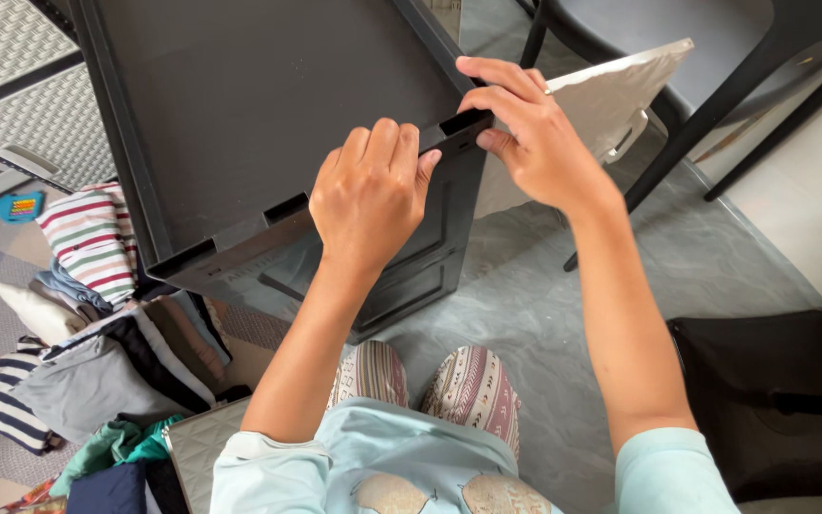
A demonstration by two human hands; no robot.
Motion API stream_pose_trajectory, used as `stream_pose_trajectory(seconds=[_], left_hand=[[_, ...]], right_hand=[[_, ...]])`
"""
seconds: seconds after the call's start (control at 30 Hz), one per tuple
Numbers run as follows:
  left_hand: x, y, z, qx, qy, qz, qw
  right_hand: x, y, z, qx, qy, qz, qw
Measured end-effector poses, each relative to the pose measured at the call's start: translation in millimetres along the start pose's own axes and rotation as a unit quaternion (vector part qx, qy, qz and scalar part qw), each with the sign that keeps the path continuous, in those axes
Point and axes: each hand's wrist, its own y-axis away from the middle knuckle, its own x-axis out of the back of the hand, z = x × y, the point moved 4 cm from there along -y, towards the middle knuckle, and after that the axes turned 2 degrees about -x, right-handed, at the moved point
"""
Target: The person assembles a modular storage unit by inserting a black plastic tray into the frame, then attaching white quilted fabric panels to the front. They secure the panels and adjust the tray to complete the assembly.
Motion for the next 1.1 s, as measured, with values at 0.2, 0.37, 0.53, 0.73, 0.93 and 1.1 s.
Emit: stream_pose_trajectory(seconds=[0.2, 0.37, 0.53, 0.73, 0.93, 1.1], left_hand=[[-2.8, -1.9, -3.6, -0.015, -0.01, 0.009, 1.0], [-6.3, 0.3, -2.9, -0.018, -0.031, 0.016, 0.999], [0.5, -1.2, -0.6, 0.003, -0.046, 0.046, 0.998], [-2.6, 2.0, -2.6, 0.012, -0.094, 0.052, 0.994], [-5.3, 2.3, -6.4, 0.012, -0.091, 0.065, 0.994], [-4.6, 4.6, -10.1, 0.007, -0.11, 0.066, 0.992]], right_hand=[[-2.3, -13.1, 2.8, -0.005, -0.004, -0.035, 0.999], [-0.5, -6.7, 3.1, -0.038, -0.12, 0.028, 0.992], [10.1, -31.8, 23.7, -0.089, -0.54, 0.144, 0.825], [-1.5, -67.0, 17.2, -0.214, -0.525, 0.139, 0.812], [-10.1, -87.6, -6.8, -0.207, -0.497, 0.062, 0.84], [-32.8, -90.2, -4.0, -0.289, -0.427, 0.025, 0.856]])
